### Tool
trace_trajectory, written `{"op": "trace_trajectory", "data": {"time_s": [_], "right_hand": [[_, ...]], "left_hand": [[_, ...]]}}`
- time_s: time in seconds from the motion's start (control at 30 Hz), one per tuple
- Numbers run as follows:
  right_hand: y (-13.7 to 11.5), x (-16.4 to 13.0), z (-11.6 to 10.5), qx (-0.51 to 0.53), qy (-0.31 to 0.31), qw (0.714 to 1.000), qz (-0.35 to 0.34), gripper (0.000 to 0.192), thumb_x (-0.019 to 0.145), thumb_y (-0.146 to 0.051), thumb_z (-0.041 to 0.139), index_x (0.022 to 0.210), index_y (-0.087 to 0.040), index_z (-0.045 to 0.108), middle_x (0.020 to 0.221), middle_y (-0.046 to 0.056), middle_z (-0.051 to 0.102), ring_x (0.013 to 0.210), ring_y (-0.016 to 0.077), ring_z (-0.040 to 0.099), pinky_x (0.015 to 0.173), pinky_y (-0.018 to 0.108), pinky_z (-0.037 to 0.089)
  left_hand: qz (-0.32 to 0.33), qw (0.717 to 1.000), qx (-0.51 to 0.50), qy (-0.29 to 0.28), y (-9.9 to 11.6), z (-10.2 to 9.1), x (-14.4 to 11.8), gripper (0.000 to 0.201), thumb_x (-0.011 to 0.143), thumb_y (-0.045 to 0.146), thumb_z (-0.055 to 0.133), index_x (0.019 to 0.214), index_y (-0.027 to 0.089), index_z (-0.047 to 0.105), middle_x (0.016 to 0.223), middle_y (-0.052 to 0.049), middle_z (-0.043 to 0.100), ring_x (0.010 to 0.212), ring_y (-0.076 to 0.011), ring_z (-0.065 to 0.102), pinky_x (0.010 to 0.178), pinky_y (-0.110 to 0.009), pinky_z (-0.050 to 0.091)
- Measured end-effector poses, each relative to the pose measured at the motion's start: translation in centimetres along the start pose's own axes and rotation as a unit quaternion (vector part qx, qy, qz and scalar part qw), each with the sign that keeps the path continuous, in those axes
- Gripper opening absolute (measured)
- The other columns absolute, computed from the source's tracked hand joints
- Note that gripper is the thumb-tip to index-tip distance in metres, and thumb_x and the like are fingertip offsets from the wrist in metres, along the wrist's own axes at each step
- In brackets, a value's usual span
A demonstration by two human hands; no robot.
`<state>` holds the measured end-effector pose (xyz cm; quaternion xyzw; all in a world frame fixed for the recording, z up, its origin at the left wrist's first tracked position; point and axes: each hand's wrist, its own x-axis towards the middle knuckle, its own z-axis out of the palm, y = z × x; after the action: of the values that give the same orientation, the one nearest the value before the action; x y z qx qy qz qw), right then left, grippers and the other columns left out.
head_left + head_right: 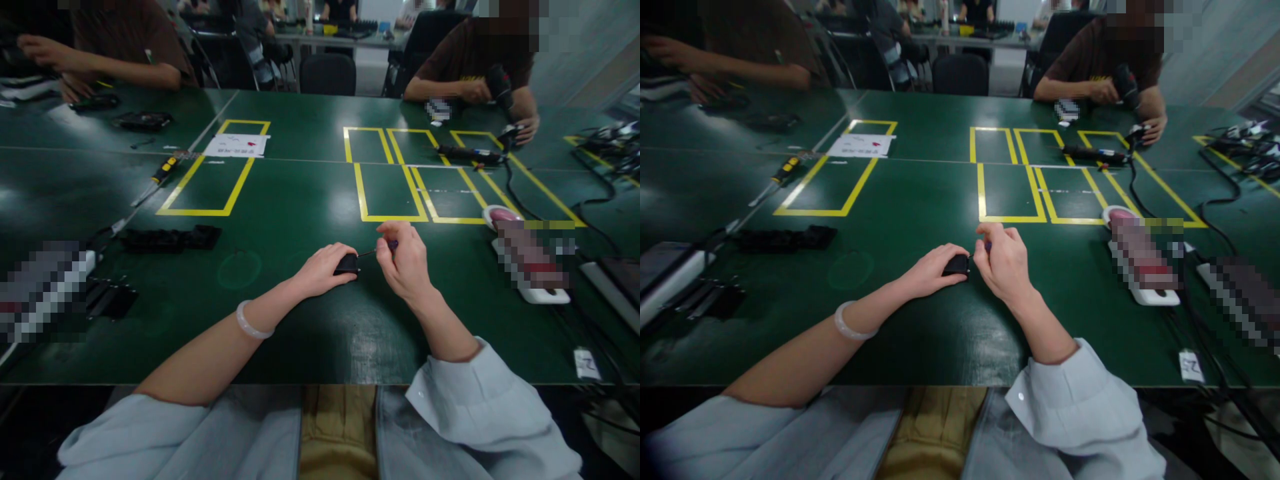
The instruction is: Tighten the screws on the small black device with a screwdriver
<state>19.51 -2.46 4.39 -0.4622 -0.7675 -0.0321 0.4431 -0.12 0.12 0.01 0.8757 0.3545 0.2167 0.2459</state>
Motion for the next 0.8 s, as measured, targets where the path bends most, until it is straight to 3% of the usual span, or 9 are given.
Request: {"op": "trace_trajectory", "data": {"time_s": [0.8], "right_hand": [[-0.21, 0.13, -0.05, -0.016, -0.006, 1.0, -0.011, 0.01, 0.09, -0.021, 0.045, 0.097, -0.021, 0.052, 0.073, 0.0, 0.056, 0.065, 0.0153, 0.049, 0.071, 0.032, 0.043]], "left_hand": [[0.002, 1.0, 0.006, 0.002, -0.36, 0.17, -0.05, 0.035, 0.085, 0.036, 0.064, 0.115, 0.023, 0.052, 0.115, -0.006, 0.06, 0.107, -0.0247, 0.056, 0.093, -0.04, 0.044]]}}
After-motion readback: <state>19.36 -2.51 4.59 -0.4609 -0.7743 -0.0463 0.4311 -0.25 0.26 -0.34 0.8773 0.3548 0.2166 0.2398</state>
